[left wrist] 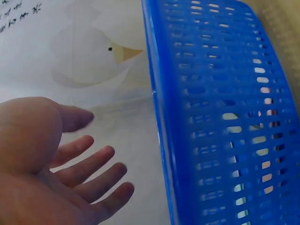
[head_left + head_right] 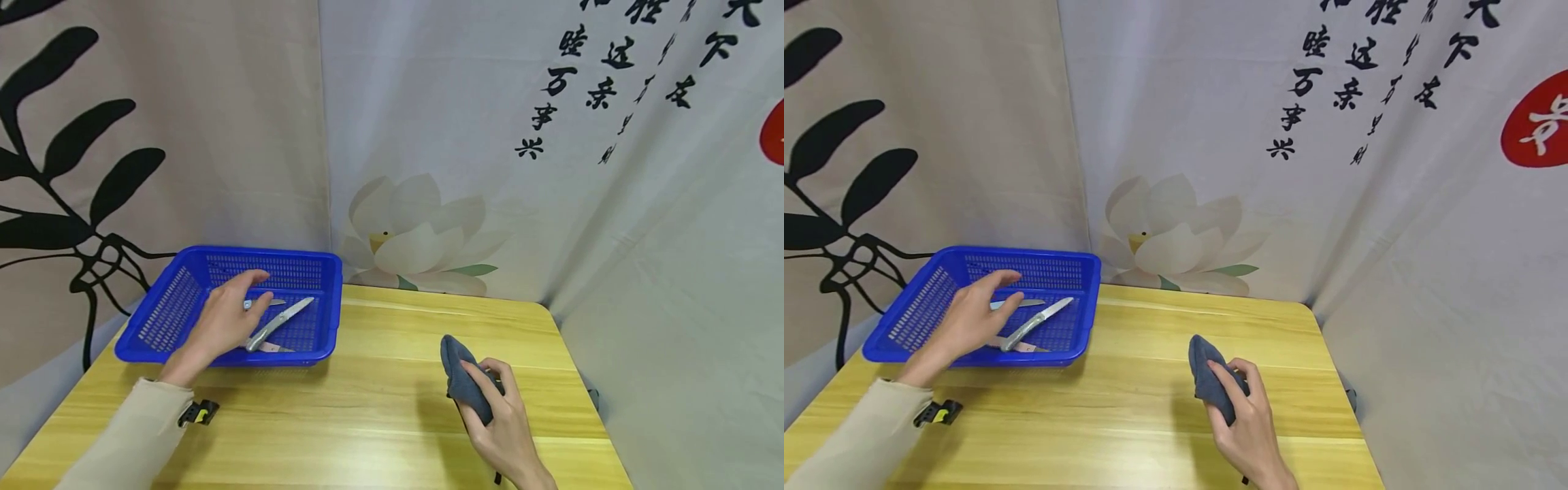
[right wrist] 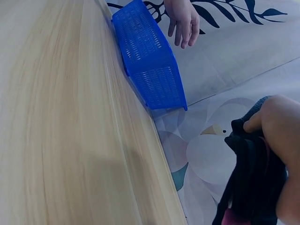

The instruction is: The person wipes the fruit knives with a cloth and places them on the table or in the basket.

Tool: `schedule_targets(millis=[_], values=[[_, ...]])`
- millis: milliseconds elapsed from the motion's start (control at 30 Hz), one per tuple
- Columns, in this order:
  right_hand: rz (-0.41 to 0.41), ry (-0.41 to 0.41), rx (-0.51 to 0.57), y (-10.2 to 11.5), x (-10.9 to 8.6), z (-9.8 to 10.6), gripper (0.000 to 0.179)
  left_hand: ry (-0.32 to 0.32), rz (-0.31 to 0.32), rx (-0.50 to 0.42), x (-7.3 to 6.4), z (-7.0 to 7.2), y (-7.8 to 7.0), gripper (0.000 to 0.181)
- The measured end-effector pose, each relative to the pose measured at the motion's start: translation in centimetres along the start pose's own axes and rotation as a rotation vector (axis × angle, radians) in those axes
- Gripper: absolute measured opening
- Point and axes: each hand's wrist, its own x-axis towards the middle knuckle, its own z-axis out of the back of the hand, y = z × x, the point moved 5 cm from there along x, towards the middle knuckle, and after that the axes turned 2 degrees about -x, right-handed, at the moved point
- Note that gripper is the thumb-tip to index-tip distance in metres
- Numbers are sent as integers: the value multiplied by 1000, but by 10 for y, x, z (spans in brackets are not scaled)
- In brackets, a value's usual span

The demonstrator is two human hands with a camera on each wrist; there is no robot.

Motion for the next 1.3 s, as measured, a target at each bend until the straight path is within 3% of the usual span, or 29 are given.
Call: schedule_targets(millis=[200,433,667,967,1067,1300], values=[[-63,3,-33,-4,0,5,54,12,-83,42,-8,-8,-11,61],[-110,25,-88,-15,-5,12,50,-23,-217,47,-23,-19,-32,58],[-161,43,-172,-39,-10,24,46,-108,-412,57,-44,-31,-66,60],[-158,68,-342,-86,-16,45,45,-123,-683,14,-80,-53,-110,46],[-163,87,-383,-100,-16,50,46,-105,-718,19,-89,-61,-116,44],[-201,160,-497,-130,-15,56,47,-2,-699,53,-105,-84,-108,42]])
